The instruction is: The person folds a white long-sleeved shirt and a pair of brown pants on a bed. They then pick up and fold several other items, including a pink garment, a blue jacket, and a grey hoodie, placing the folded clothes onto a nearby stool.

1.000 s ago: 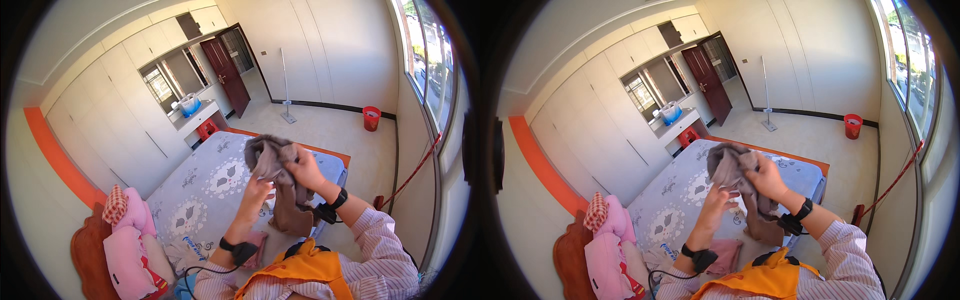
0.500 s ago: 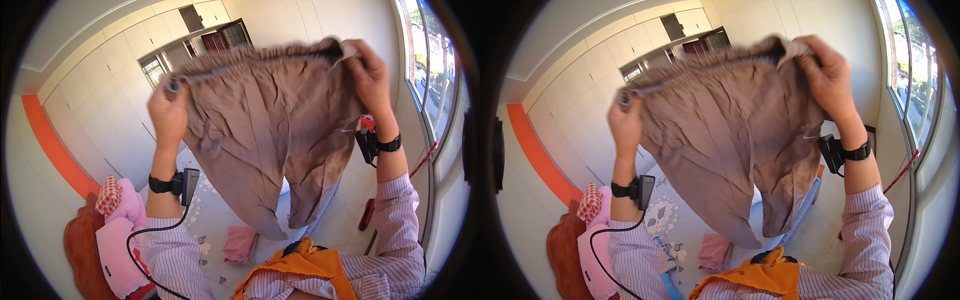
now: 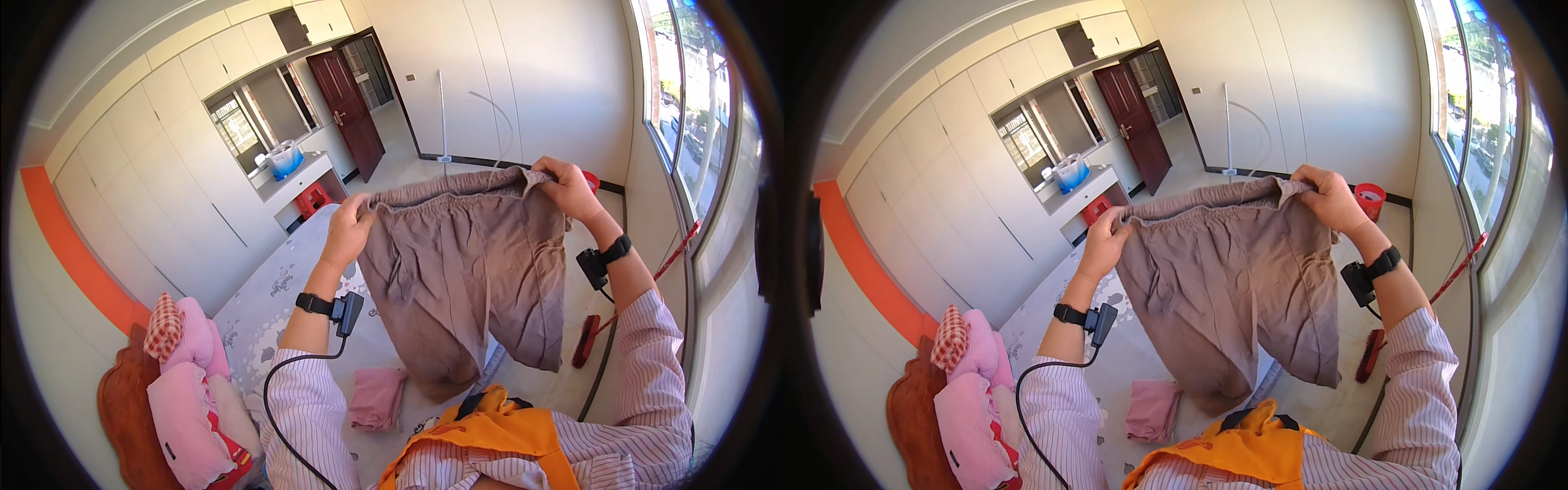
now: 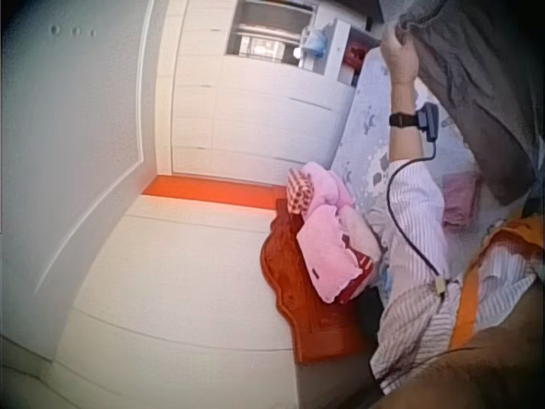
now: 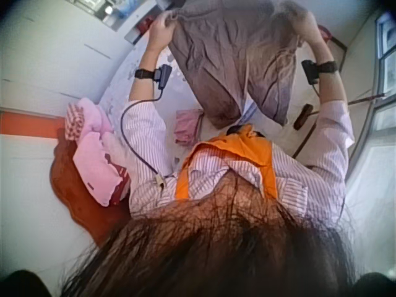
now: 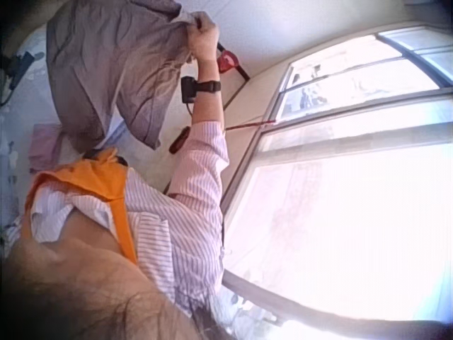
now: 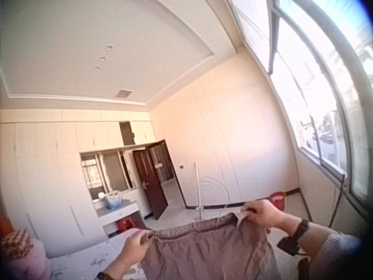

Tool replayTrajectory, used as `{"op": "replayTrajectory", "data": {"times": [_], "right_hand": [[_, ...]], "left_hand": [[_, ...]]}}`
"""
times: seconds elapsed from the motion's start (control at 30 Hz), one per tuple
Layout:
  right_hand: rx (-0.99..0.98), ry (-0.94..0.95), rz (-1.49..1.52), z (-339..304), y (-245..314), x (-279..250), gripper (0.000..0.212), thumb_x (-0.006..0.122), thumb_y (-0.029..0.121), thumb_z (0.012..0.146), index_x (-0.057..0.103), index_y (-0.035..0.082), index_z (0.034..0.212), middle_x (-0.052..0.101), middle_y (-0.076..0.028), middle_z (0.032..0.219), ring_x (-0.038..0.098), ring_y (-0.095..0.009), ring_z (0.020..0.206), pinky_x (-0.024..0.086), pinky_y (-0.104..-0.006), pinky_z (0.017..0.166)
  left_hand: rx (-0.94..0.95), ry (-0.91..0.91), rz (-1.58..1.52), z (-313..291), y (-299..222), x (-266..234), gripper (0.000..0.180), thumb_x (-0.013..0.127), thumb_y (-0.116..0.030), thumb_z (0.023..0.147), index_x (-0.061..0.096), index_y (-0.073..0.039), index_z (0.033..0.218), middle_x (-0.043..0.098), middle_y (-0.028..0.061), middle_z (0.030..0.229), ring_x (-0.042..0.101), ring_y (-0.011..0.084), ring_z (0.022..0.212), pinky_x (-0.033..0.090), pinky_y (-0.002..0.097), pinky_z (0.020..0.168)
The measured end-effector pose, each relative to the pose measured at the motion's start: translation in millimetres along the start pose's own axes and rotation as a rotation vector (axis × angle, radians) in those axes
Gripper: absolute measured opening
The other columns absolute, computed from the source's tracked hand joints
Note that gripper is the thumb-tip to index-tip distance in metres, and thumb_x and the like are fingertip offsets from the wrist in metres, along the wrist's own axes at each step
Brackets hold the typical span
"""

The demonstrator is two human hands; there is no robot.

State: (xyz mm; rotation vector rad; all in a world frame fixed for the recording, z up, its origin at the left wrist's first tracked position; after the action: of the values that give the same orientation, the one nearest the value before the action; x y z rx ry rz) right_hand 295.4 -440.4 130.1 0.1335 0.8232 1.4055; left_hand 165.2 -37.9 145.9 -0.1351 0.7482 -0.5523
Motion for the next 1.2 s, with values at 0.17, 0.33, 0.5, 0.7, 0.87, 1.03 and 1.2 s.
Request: {"op": "replayTrajectory", "data": {"times": [0.17, 0.33, 0.5, 0.7, 0.87, 1.03, 1.2], "right_hand": [[0.038, 0.097, -0.106, -7.6, 45.4, 3.4, 0.058, 0.051, -0.01, 0.075, 0.053, 0.011, 0.128, 0.06, -0.007, 0.109, 0.059, -0.023, 0.08, 0.049, -0.0293, 0.077], [-0.446, 0.335, -0.479, -23.6, 63.4, 20.4, 0.064, 0.053, -0.015, 0.069, 0.055, 0.012, 0.126, 0.06, -0.013, 0.116, 0.064, -0.035, 0.079, 0.052, -0.0412, 0.07], [-0.246, 0.479, -0.498, -30.3, 47.3, 0.9, 0.027, 0.063, 0.0, 0.072, 0.06, 0.007, 0.098, 0.06, -0.013, 0.088, 0.061, -0.036, 0.079, 0.05, -0.0438, 0.068], [-0.404, 0.608, -0.369, -31.8, 107.1, -3.3, 0.027, 0.075, 0.015, 0.069, 0.054, 0.003, 0.08, 0.054, -0.011, 0.082, 0.058, -0.034, 0.082, 0.048, -0.042, 0.068], [-0.502, 0.408, -0.442, 0.2, 168.2, -48.6, 0.025, 0.075, 0.007, 0.069, 0.059, 0.001, 0.087, 0.061, -0.018, 0.104, 0.061, -0.034, 0.086, 0.051, -0.0383, 0.073], [-0.445, -0.201, -0.355, -33.7, 187.8, -110.0, 0.02, 0.063, -0.001, 0.086, 0.061, -0.005, 0.106, 0.063, -0.016, 0.118, 0.065, -0.026, 0.099, 0.054, -0.0352, 0.088], [-0.333, 0.591, -0.639, -100.9, 48.9, -1.3, 0.01, 0.062, 0.009, 0.071, 0.053, 0.012, 0.074, 0.054, -0.008, 0.077, 0.056, -0.029, 0.078, 0.047, -0.0413, 0.071]], "left_hand": [[0.204, 0.157, 0.415, 11.1, -48.5, -0.2, 0.065, 0.057, 0.009, 0.08, 0.047, -0.018, 0.139, 0.057, 0.0126, 0.118, 0.066, 0.0331, 0.09, 0.054, 0.0396, 0.079], [0.483, 0.387, 0.614, 10.6, -62.8, -1.0, 0.06, 0.054, 0.009, 0.079, 0.052, -0.023, 0.13, 0.049, 0.0121, 0.127, 0.067, 0.0319, 0.083, 0.057, 0.0391, 0.071], [0.41, 0.413, 0.617, 11.4, -49.6, -8.1, 0.025, 0.056, 0.003, 0.08, 0.057, -0.011, 0.1, 0.053, 0.0105, 0.121, 0.065, 0.0301, 0.09, 0.056, 0.0384, 0.074], [0.35, 0.18, 0.539, 24.5, 1.3, -46.2, 0.012, 0.055, 0.004, 0.081, 0.057, -0.006, 0.088, 0.062, 0.0053, 0.102, 0.063, 0.0285, 0.093, 0.054, 0.0371, 0.077], [0.338, 0.095, 0.514, 45.4, -9.2, -62.1, 0.01, 0.061, -0.004, 0.079, 0.06, -0.009, 0.088, 0.062, 0.0045, 0.097, 0.062, 0.0287, 0.09, 0.053, 0.0384, 0.075], [0.678, -0.468, 0.5, 52.8, -117.2, -106.2, 0.032, 0.082, -0.018, 0.068, 0.064, -0.006, 0.091, 0.065, 0.0077, 0.095, 0.063, 0.0292, 0.087, 0.053, 0.0363, 0.075], [0.423, 0.437, 0.639, -88.2, 33.0, 46.5, 0.006, 0.063, -0.009, 0.073, 0.057, -0.01, 0.071, 0.055, 0.0103, 0.075, 0.061, 0.0279, 0.078, 0.051, 0.0421, 0.07]]}}
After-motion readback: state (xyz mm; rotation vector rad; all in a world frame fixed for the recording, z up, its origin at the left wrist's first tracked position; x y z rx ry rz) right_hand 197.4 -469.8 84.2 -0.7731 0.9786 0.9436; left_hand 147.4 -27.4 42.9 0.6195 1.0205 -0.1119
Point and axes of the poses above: each hand's wrist, its own z-axis towards the middle knuckle, its own x-axis out of the palm, y = z × x, the point moved 2 cm from there along z, towards the middle knuckle
